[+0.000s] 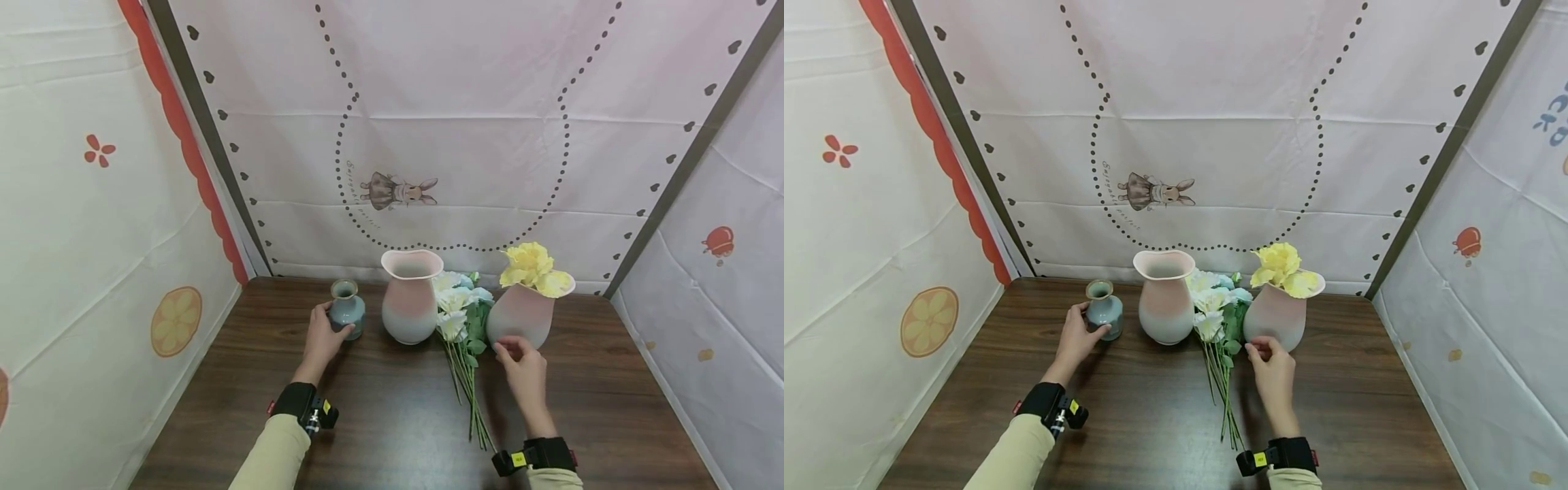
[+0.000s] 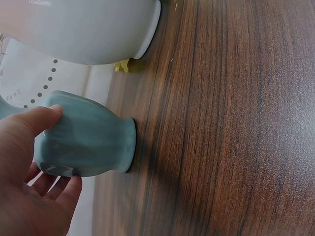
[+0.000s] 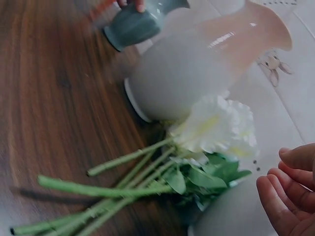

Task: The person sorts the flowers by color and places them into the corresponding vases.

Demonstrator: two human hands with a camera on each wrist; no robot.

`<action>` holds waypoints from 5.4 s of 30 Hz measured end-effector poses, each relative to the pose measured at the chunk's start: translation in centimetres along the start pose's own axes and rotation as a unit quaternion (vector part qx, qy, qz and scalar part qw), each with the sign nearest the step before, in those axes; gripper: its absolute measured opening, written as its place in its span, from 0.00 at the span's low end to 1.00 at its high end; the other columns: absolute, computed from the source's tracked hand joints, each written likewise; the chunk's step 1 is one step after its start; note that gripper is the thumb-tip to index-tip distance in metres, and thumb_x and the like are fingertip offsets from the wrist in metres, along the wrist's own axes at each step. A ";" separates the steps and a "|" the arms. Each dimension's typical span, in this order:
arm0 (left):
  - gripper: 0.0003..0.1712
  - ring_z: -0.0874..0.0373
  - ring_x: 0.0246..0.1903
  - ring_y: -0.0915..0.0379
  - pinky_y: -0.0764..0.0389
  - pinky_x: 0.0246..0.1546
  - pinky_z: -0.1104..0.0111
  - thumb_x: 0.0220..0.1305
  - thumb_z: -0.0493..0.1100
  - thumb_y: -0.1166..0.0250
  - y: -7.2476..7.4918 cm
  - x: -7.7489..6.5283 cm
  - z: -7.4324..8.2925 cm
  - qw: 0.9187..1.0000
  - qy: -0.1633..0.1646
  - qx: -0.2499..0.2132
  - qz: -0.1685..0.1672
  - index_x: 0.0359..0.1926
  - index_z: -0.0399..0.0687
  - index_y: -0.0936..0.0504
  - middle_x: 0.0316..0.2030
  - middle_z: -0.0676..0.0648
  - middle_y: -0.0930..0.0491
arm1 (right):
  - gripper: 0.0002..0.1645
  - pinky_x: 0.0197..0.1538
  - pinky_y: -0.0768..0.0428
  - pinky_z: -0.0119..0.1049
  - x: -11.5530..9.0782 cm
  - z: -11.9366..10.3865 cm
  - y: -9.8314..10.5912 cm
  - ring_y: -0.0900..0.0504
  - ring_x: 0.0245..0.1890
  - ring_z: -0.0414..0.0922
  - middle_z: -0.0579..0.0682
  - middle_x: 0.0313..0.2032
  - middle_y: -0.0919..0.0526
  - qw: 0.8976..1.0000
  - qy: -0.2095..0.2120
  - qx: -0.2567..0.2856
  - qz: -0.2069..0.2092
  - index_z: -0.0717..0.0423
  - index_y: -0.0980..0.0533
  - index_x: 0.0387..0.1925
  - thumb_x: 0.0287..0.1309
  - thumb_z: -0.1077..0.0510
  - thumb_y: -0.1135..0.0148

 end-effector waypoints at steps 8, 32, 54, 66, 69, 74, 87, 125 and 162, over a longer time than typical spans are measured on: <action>0.44 0.37 0.69 0.40 0.34 0.70 0.45 0.65 0.46 0.31 0.0 0.1 -0.1 1.000 0.003 -0.001 0.000 0.71 0.36 0.46 0.68 0.33 0.42 | 0.09 0.31 0.21 0.25 -0.8 -0.8 -2.5 0.15 0.30 0.43 0.57 0.35 0.12 0.999 0.007 0.003 -0.038 0.60 0.17 0.43 0.61 0.60 0.32; 0.44 0.37 0.68 0.39 0.32 0.68 0.45 0.65 0.46 0.31 -0.1 0.0 -0.2 1.000 0.000 -0.004 0.002 0.71 0.35 0.46 0.67 0.32 0.41 | 0.09 0.36 0.18 0.44 -0.7 -1.2 -7.5 0.16 0.33 0.48 0.53 0.33 0.12 0.989 0.001 -0.093 -0.112 0.58 0.16 0.39 0.61 0.56 0.32; 0.44 0.36 0.68 0.38 0.31 0.68 0.45 0.64 0.45 0.31 -0.1 -0.2 0.1 1.000 -0.007 -0.005 0.005 0.71 0.33 0.46 0.67 0.31 0.41 | 0.08 0.32 0.20 0.41 0.1 0.1 -10.1 0.17 0.28 0.44 0.47 0.29 0.14 0.967 -0.012 -0.194 -0.166 0.56 0.14 0.38 0.56 0.58 0.30; 0.44 0.36 0.68 0.38 0.32 0.68 0.46 0.64 0.45 0.31 -0.2 -0.2 0.1 1.000 -0.002 -0.004 0.008 0.70 0.34 0.45 0.67 0.32 0.41 | 0.03 0.29 0.23 0.36 0.3 0.7 -10.2 0.18 0.26 0.41 0.46 0.27 0.13 0.973 -0.039 -0.158 -0.161 0.53 0.15 0.32 0.55 0.58 0.29; 0.44 0.36 0.68 0.38 0.31 0.68 0.46 0.64 0.45 0.31 -0.1 -0.2 0.1 1.000 -0.002 -0.005 0.010 0.71 0.34 0.45 0.67 0.32 0.41 | 0.03 0.28 0.24 0.34 0.3 0.6 -9.8 0.19 0.24 0.40 0.47 0.26 0.14 0.979 -0.047 -0.122 -0.159 0.55 0.15 0.32 0.55 0.59 0.30; 0.44 0.36 0.68 0.38 0.31 0.67 0.46 0.64 0.45 0.31 -0.1 -0.1 0.1 1.000 -0.003 -0.005 0.011 0.71 0.34 0.45 0.67 0.32 0.41 | 0.03 0.26 0.25 0.31 0.3 0.2 -9.3 0.19 0.22 0.38 0.48 0.27 0.13 0.982 -0.057 -0.084 -0.161 0.55 0.16 0.34 0.57 0.61 0.31; 0.44 0.36 0.68 0.38 0.32 0.68 0.45 0.64 0.45 0.30 -0.1 -0.1 0.1 1.000 -0.006 -0.008 0.013 0.70 0.34 0.45 0.67 0.31 0.41 | 0.04 0.32 0.14 0.36 1.2 -2.7 -7.1 0.14 0.26 0.44 0.57 0.31 0.12 0.990 -0.021 -0.002 -0.138 0.61 0.17 0.36 0.58 0.65 0.32; 0.44 0.35 0.67 0.38 0.31 0.67 0.45 0.64 0.45 0.31 -0.3 -0.1 -0.2 1.000 -0.001 -0.004 0.013 0.71 0.35 0.46 0.68 0.31 0.42 | 0.09 0.39 0.17 0.26 5.5 -15.7 -0.8 0.13 0.37 0.48 0.55 0.39 0.12 0.976 0.175 0.121 -0.036 0.58 0.17 0.45 0.63 0.61 0.35; 0.44 0.35 0.67 0.38 0.30 0.67 0.45 0.63 0.44 0.30 0.1 -0.4 0.1 1.000 -0.006 -0.009 0.015 0.70 0.34 0.45 0.67 0.31 0.41 | 0.07 0.41 0.12 0.43 9.3 -20.3 -4.9 0.13 0.37 0.50 0.56 0.38 0.12 0.961 0.253 0.110 -0.001 0.60 0.17 0.42 0.64 0.62 0.36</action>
Point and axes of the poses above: each hand's wrist, its own x-axis towards the middle knuckle, its own y-axis out of the back of the hand, z = x × y, the point moved 3 cm from there along x, towards the middle knuckle
